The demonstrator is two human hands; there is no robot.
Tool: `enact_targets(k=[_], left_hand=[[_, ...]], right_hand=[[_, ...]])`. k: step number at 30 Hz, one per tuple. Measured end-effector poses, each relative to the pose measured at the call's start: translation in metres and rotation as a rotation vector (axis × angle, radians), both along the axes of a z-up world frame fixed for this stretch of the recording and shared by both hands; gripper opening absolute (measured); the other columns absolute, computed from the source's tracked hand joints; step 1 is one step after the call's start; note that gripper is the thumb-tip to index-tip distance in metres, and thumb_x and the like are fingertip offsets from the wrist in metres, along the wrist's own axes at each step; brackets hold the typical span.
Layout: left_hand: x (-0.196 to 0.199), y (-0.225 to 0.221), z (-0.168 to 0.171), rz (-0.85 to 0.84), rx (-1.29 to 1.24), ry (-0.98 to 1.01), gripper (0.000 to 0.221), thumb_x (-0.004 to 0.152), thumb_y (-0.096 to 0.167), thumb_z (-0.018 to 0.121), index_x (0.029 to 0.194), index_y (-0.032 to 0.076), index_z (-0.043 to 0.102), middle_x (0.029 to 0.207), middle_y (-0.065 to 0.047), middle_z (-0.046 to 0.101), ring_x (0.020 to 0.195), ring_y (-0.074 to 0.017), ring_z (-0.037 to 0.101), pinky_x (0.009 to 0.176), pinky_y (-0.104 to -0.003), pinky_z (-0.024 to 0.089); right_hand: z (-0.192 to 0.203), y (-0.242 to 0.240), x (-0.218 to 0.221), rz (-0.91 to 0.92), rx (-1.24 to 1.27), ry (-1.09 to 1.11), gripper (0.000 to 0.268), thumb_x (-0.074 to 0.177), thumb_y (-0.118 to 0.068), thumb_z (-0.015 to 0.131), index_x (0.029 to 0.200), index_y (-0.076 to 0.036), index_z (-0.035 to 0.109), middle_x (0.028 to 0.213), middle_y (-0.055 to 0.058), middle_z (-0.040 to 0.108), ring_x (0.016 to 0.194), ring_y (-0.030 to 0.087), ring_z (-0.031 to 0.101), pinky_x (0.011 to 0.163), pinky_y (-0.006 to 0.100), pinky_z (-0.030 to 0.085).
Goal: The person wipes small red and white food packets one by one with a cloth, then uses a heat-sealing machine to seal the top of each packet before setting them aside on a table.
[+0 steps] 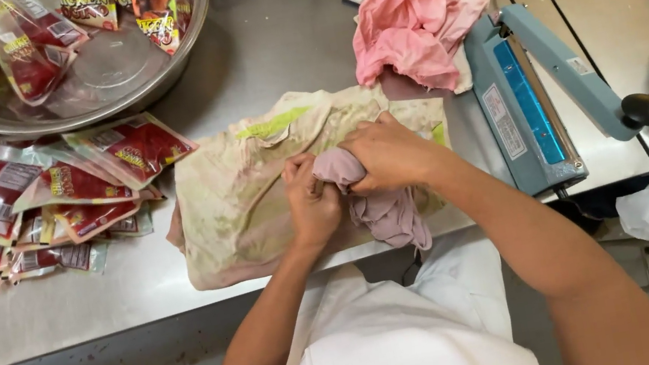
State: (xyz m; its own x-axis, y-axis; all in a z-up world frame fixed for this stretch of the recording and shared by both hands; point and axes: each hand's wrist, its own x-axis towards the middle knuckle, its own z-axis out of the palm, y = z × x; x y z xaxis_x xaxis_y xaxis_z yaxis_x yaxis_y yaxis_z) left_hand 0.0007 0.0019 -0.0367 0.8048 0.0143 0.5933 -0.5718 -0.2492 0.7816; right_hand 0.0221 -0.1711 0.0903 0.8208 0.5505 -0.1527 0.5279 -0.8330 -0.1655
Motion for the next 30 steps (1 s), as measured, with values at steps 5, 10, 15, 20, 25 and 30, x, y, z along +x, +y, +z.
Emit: enact_targets(k=[5, 10, 15, 20, 25, 30], left_hand=[[-0.013, -0.004, 0.035, 0.033, 0.039, -0.083, 0.014, 0.089, 0.001, 0.072, 0.084, 0.014, 0.068, 0.079, -0.001, 0.066, 0.094, -0.0282, 0.059, 0.092, -0.039, 0.038], [-0.013, -0.001, 0.036, 0.031, 0.049, -0.088, 0.009, 0.089, 0.009, 0.078, 0.088, 0.017, 0.073, 0.080, 0.003, 0.068, 0.094, -0.0262, 0.059, 0.095, -0.038, 0.039], [-0.011, -0.009, 0.037, -0.020, 0.030, -0.085, 0.006, 0.089, 0.013, 0.078, 0.090, 0.017, 0.074, 0.080, 0.000, 0.068, 0.096, -0.0277, 0.058, 0.097, -0.040, 0.038], [-0.011, -0.018, 0.039, -0.064, 0.012, -0.062, 0.005, 0.091, 0.015, 0.077, 0.089, 0.017, 0.073, 0.080, 0.001, 0.068, 0.097, -0.0268, 0.058, 0.097, -0.040, 0.037], [-0.014, -0.023, 0.033, -0.085, 0.006, -0.030, 0.002, 0.093, 0.018, 0.075, 0.092, 0.018, 0.073, 0.083, 0.001, 0.068, 0.101, -0.0265, 0.059, 0.098, -0.039, 0.038], [-0.010, -0.015, 0.025, -0.075, -0.007, 0.018, 0.003, 0.095, 0.017, 0.073, 0.093, 0.016, 0.072, 0.084, 0.001, 0.069, 0.100, -0.0246, 0.057, 0.097, -0.038, 0.038]], right_hand=[[0.009, -0.025, -0.003, 0.003, -0.071, 0.020, 0.051, 0.069, -0.051, 0.081, 0.106, -0.018, 0.074, 0.102, 0.001, 0.071, 0.105, 0.026, 0.057, 0.089, 0.046, 0.040], [0.028, -0.063, -0.013, -0.032, -0.127, 0.058, 0.054, 0.070, -0.049, 0.083, 0.112, -0.016, 0.075, 0.107, 0.003, 0.071, 0.108, 0.030, 0.055, 0.091, 0.051, 0.043], [0.010, -0.117, -0.014, -0.157, -0.169, 0.089, 0.051, 0.073, -0.045, 0.080, 0.117, -0.021, 0.072, 0.113, -0.001, 0.069, 0.115, 0.028, 0.052, 0.099, 0.051, 0.043], [0.025, -0.125, -0.021, -0.264, -0.254, 0.036, 0.052, 0.075, -0.045, 0.079, 0.123, -0.025, 0.069, 0.119, -0.002, 0.069, 0.119, 0.027, 0.054, 0.100, 0.053, 0.045], [0.036, -0.140, -0.009, -0.320, -0.402, -0.147, 0.066, 0.071, -0.046, 0.083, 0.131, -0.025, 0.066, 0.125, 0.001, 0.068, 0.118, 0.029, 0.059, 0.096, 0.055, 0.048], [0.029, -0.149, 0.002, -0.586, -0.143, -0.556, 0.080, 0.073, -0.034, 0.082, 0.145, -0.014, 0.052, 0.119, 0.012, 0.052, 0.112, 0.042, 0.050, 0.091, 0.062, 0.041]])
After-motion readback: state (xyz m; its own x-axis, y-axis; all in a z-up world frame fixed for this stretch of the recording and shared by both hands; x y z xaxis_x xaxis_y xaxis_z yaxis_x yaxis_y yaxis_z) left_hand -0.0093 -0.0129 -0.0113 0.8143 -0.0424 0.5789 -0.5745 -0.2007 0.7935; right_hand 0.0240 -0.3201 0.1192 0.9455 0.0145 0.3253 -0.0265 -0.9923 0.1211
